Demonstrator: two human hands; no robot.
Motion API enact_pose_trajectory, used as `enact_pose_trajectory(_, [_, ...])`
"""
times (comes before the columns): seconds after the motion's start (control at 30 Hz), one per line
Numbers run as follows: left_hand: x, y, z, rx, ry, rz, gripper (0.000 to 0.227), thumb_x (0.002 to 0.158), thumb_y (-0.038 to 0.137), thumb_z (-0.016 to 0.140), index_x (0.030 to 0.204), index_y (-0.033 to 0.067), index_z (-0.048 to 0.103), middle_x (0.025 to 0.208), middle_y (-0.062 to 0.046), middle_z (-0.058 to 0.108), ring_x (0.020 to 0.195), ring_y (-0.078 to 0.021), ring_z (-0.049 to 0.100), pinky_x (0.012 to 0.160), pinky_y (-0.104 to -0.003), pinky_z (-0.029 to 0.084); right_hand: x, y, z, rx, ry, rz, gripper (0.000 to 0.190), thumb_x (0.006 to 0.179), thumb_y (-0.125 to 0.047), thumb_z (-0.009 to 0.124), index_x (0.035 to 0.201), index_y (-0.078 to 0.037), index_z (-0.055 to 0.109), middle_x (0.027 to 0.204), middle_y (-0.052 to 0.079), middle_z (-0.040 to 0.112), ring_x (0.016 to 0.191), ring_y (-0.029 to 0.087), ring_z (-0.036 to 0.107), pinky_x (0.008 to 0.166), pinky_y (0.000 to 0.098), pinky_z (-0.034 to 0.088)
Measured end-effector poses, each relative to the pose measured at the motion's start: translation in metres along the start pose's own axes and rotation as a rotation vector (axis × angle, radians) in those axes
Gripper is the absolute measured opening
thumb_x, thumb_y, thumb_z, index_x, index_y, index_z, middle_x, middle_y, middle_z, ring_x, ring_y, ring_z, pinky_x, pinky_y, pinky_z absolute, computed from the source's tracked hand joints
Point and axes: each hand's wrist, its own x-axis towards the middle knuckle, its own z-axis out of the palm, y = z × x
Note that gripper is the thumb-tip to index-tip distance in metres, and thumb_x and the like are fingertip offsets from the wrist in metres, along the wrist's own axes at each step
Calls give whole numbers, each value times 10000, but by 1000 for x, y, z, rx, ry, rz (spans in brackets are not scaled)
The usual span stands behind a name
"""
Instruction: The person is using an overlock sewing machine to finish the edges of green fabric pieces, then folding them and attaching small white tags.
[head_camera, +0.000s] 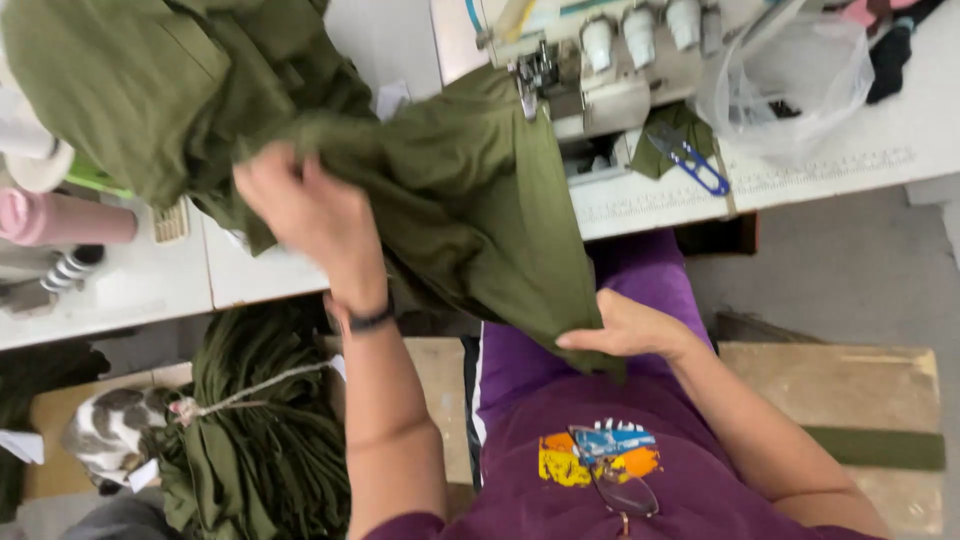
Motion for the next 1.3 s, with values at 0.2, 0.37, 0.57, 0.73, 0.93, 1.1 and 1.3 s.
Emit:
enact_pose_trajectory(0.2, [-33, 58, 85, -380, -409, -169, 406, 1063, 112, 574, 1440, 86, 423, 1349, -161, 517, 1242, -436, 606, 1011, -491, 546, 1, 48, 44, 266, 334, 132, 408, 830, -222, 797, 1167, 0, 739, 1168, 92, 784, 1048, 159, 745, 869, 274, 623])
enact_pose_trajectory(0.37, [-182, 133, 23, -533, -233, 42, 119, 922, 42, 713, 972, 116, 633, 913, -52, 603, 813, -286, 602, 831, -425, 507, 10, 157, 46, 558, 389, -56, 206, 852, -72, 842, 870, -35, 640, 713, 77, 711, 617, 127, 685, 556, 230, 557])
enact_pose_trajectory(0.57, [-297, 137, -34, -789, -660, -222, 544, 866, 140, 817, 1306, -34, 549, 1170, -185, 563, 1098, -401, 611, 959, -480, 514, 14, 161, 57, 584, 348, -99, 168, 923, -80, 757, 832, -72, 615, 653, -29, 586, 579, 36, 589, 504, 153, 445])
enact_pose_trajectory(0.73, [-295, 129, -34, -950, -716, -398, 588, 889, 95, 788, 1408, -29, 542, 1217, -206, 576, 1153, -424, 611, 992, -506, 503, 18, 189, 69, 746, 313, -144, 50, 928, -24, 731, 951, -46, 691, 785, 12, 657, 691, 79, 647, 626, 208, 535])
enact_pose_trajectory(0.93, [-310, 128, -26, -885, -599, -518, 134, 928, -6, 704, 1055, 30, 725, 1013, -100, 693, 978, -300, 712, 891, -398, 552, -1, 149, 71, 790, 383, -138, 112, 929, -6, 714, 1038, -30, 702, 836, 17, 648, 782, 116, 686, 744, 288, 598])
enact_pose_trajectory(1.1, [-291, 130, -69, -748, -324, -89, 166, 902, -65, 703, 1001, 52, 766, 940, -101, 705, 873, -317, 690, 834, -434, 577, -15, 170, 77, 305, 521, -106, 128, 975, -59, 666, 856, -60, 618, 622, -39, 526, 564, 24, 530, 512, 163, 386])
enact_pose_trajectory(1.3, [-324, 126, -75, -857, -333, 296, 221, 1020, 120, 590, 1071, 104, 804, 977, -106, 679, 883, -309, 690, 789, -476, 612, -36, 182, 99, 529, 400, -65, 38, 938, 19, 698, 933, -19, 699, 755, 41, 695, 723, 108, 716, 673, 283, 635])
